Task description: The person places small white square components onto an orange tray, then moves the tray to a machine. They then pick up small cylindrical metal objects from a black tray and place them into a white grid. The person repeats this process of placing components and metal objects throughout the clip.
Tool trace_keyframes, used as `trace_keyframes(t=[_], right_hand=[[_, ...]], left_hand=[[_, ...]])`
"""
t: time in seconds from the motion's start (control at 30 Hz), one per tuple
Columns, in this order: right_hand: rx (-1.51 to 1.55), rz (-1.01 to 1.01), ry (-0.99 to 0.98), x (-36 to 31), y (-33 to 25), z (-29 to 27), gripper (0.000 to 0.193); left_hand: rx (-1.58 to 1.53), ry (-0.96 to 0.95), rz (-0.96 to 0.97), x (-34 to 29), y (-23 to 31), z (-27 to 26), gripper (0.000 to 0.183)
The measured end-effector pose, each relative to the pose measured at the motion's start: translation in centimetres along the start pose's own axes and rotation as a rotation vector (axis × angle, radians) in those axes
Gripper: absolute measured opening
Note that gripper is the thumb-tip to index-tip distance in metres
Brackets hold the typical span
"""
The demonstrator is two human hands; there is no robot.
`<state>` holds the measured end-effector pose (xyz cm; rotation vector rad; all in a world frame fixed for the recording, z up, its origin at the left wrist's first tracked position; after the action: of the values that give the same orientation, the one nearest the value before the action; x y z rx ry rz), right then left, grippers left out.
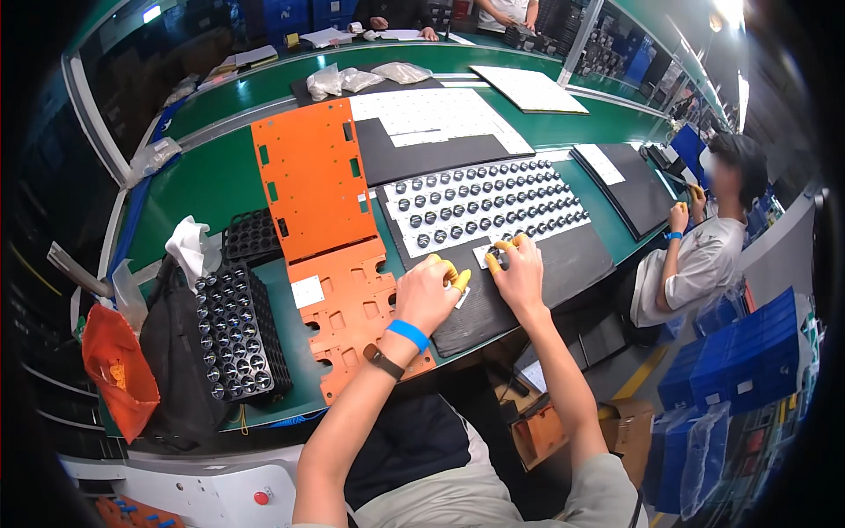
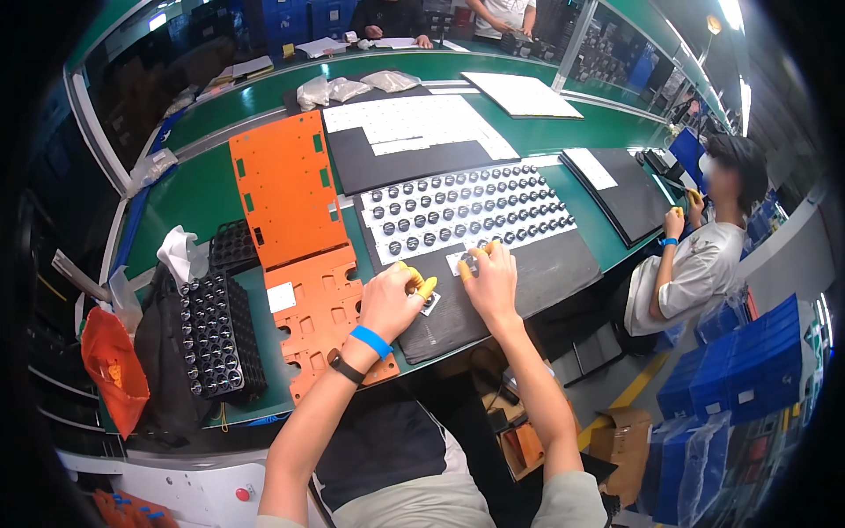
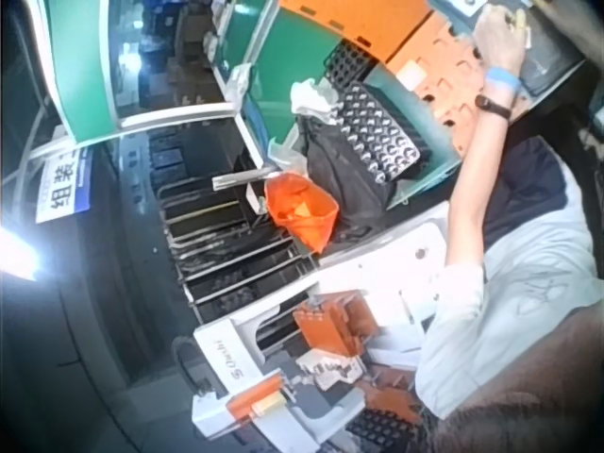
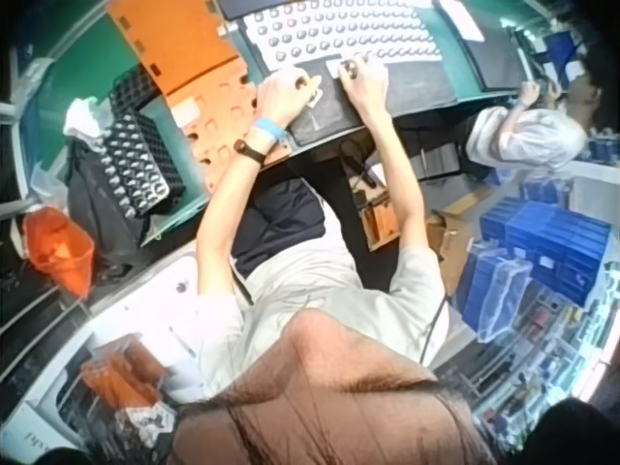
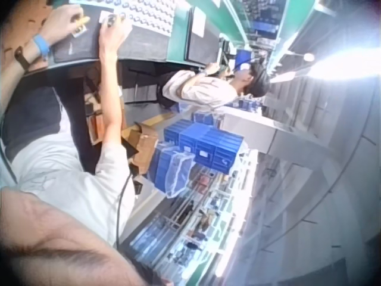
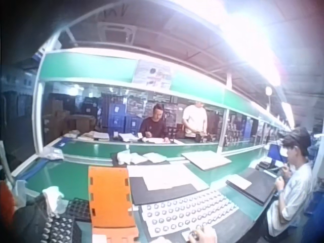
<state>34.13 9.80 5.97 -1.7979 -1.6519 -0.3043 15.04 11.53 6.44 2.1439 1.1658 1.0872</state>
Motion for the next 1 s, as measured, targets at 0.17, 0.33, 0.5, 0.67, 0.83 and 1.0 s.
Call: trace_keyframes(t=[0.17,0.33,0.5,0.67,0.83,1.0], right_hand=[[-0.071,0.002,-0.006,1.0,0.7,0.9,0.029],[-0.080,-0.011,-0.021,1.3,0.7,1.2,0.029],[-0.086,-0.005,-0.029,1.6,0.6,1.4,0.029],[-0.059,0.016,-0.027,1.7,0.8,0.9,0.030],[0.100,-0.005,-0.077,0.2,-2.9,-1.1,0.028],[0.049,-0.174,-0.305,-2.0,-7.3,-1.6,0.029]], left_hand=[[-0.018,0.027,-0.027,-0.1,-0.4,0.1,0.027],[-0.022,0.068,-0.038,0.0,-0.4,-0.4,0.027],[-0.092,0.188,-0.108,-0.2,-0.8,-1.2,0.029],[-0.119,0.224,-0.160,-0.1,-0.5,-1.9,0.028],[-0.228,0.252,-0.223,-0.2,-2.0,-1.6,0.025],[-0.267,0.249,-0.248,-0.3,-2.7,-1.3,0.023]])
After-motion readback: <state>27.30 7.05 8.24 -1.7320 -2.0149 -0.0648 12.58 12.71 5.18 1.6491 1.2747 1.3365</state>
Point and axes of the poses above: each hand's wrist, its own x-axis towards the middle knuckle, its own z-axis out of the palm, y = z × x, the point moved 6 cm from there along x, towards the middle knuckle, and after that the axes turned 5 degrees about z, right-handed, at the moved point
